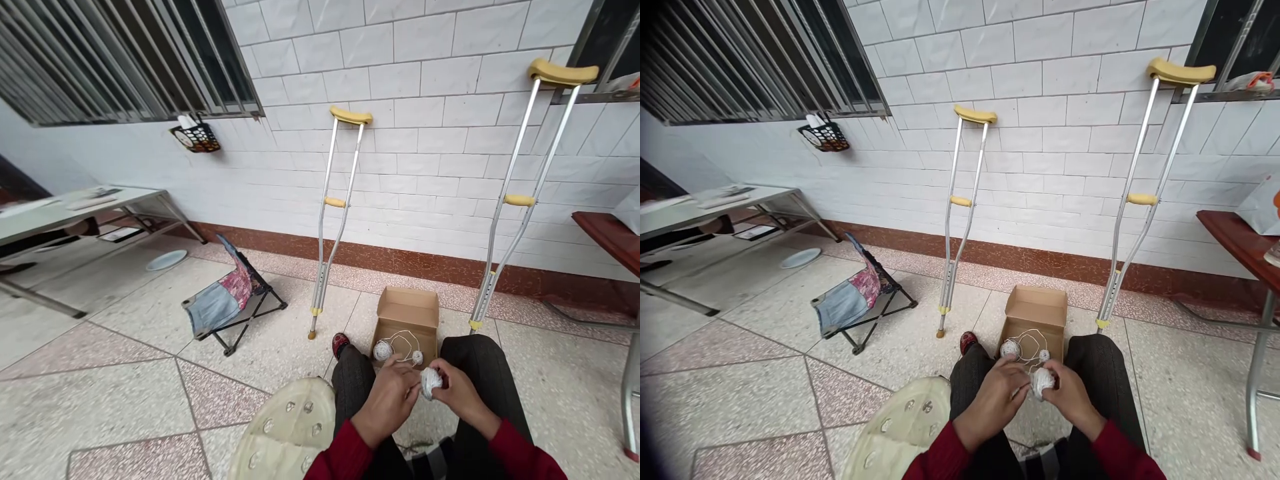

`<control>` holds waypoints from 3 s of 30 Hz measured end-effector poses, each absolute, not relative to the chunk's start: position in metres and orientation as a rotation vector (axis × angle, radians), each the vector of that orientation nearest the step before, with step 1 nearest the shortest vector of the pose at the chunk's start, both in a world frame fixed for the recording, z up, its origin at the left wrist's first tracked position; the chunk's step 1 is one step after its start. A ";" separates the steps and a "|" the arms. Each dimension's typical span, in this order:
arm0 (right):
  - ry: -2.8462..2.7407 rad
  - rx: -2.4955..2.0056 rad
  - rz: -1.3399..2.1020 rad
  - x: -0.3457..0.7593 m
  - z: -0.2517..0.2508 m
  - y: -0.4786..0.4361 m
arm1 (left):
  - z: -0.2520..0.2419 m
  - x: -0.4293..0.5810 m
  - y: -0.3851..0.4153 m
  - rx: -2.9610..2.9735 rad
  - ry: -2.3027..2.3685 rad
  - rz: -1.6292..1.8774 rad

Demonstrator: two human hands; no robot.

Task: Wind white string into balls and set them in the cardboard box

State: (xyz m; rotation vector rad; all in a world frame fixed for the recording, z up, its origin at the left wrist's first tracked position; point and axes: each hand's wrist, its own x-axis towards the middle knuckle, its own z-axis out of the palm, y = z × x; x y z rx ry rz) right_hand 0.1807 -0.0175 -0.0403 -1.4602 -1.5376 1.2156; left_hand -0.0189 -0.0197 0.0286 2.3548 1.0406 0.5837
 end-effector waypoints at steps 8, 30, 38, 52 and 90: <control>-1.136 -1.147 1.980 0.178 -0.017 -0.044 | 0.028 -0.026 -0.007 2.374 0.911 0.537; -0.649 -1.029 1.706 0.179 0.011 -0.002 | -0.029 -0.006 -0.026 1.726 1.021 0.591; -0.788 -1.096 1.464 0.181 0.011 -0.001 | -0.032 -0.003 -0.035 1.753 1.021 0.536; -1.256 -1.047 1.921 0.179 -0.015 -0.039 | 0.027 -0.031 -0.001 2.249 1.105 0.628; -0.910 -1.047 1.945 0.181 0.006 -0.065 | 0.046 -0.009 -0.016 2.535 0.951 0.556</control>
